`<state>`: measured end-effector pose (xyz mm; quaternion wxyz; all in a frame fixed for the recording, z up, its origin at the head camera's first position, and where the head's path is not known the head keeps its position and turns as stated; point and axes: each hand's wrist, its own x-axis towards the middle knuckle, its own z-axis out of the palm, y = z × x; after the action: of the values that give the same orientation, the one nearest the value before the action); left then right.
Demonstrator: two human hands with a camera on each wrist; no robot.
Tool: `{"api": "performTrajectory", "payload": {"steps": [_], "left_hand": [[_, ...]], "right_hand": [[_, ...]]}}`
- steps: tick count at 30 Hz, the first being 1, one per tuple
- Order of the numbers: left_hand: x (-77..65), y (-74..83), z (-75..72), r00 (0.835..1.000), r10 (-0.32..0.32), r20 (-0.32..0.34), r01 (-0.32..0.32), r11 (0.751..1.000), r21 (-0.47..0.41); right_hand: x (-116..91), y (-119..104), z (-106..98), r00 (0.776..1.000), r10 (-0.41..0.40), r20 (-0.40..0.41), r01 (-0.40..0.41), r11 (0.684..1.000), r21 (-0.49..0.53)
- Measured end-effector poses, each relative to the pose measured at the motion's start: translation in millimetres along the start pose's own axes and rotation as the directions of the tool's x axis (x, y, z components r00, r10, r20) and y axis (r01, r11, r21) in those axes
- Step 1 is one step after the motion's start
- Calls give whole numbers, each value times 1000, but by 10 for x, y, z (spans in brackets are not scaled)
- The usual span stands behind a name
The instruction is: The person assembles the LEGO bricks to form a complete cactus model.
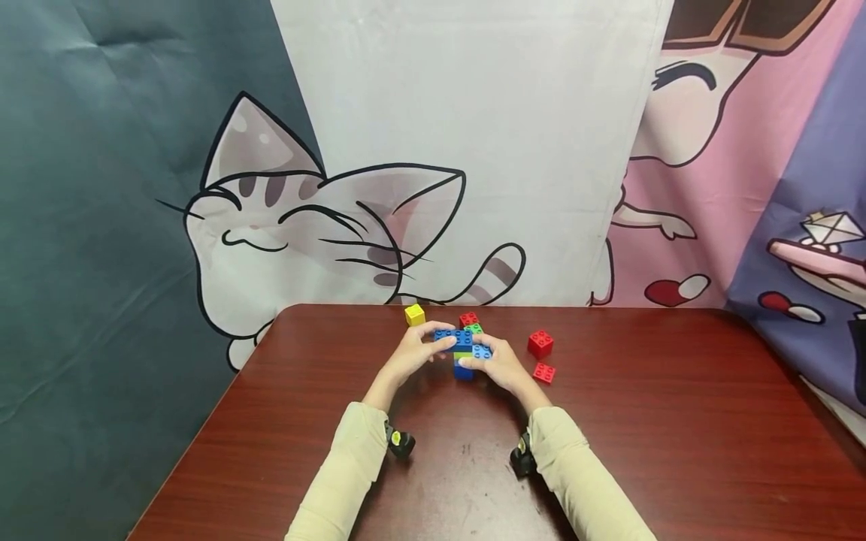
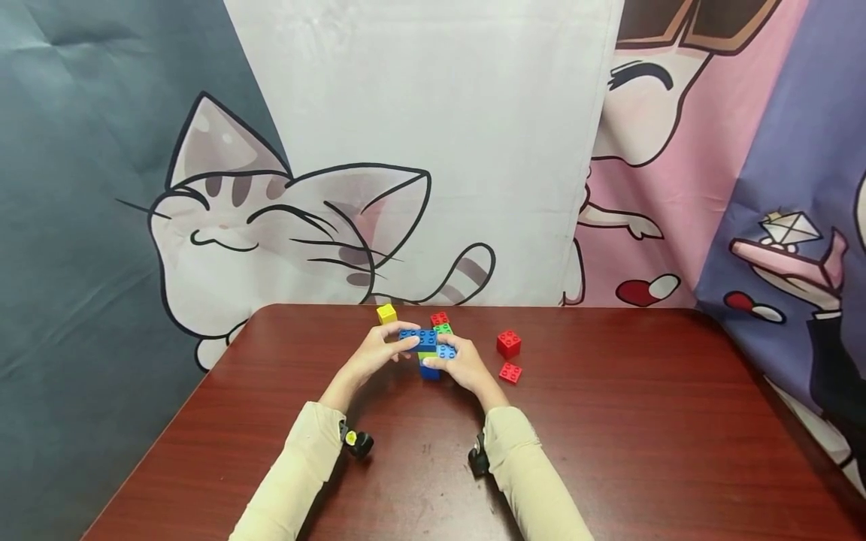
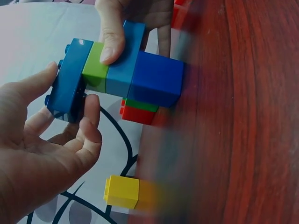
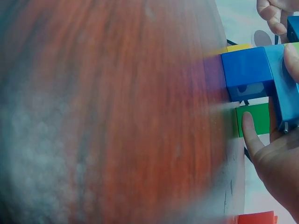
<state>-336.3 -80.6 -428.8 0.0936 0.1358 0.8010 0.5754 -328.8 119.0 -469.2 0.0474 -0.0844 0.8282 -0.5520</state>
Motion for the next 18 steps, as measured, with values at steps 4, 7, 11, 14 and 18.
{"api": "performTrajectory", "payload": {"steps": [4, 7, 11, 14, 18], "left_hand": [[-5, 29, -67, 1000, -16, -27, 16, 1000, 9], [9, 24, -131, 995, -26, -98, 26, 1000, -5], [27, -18, -203, 974, -16, -228, 18, 1000, 6], [29, -63, -229, 953, -11, -303, 15, 1000, 10], [40, -129, -233, 934, -28, -357, 24, 1000, -16]], "right_hand": [[0, -18, 7, 1000, -2, -5, 2, 1000, 1], [2, -33, 11, 1000, 6, -9, -6, 1000, -2], [1, -42, 18, 1000, 20, -17, -20, 1000, -3], [-3, -35, 22, 999, 25, -24, -25, 1000, 0], [-13, -12, 19, 999, 38, -25, -38, 999, -1]]}}
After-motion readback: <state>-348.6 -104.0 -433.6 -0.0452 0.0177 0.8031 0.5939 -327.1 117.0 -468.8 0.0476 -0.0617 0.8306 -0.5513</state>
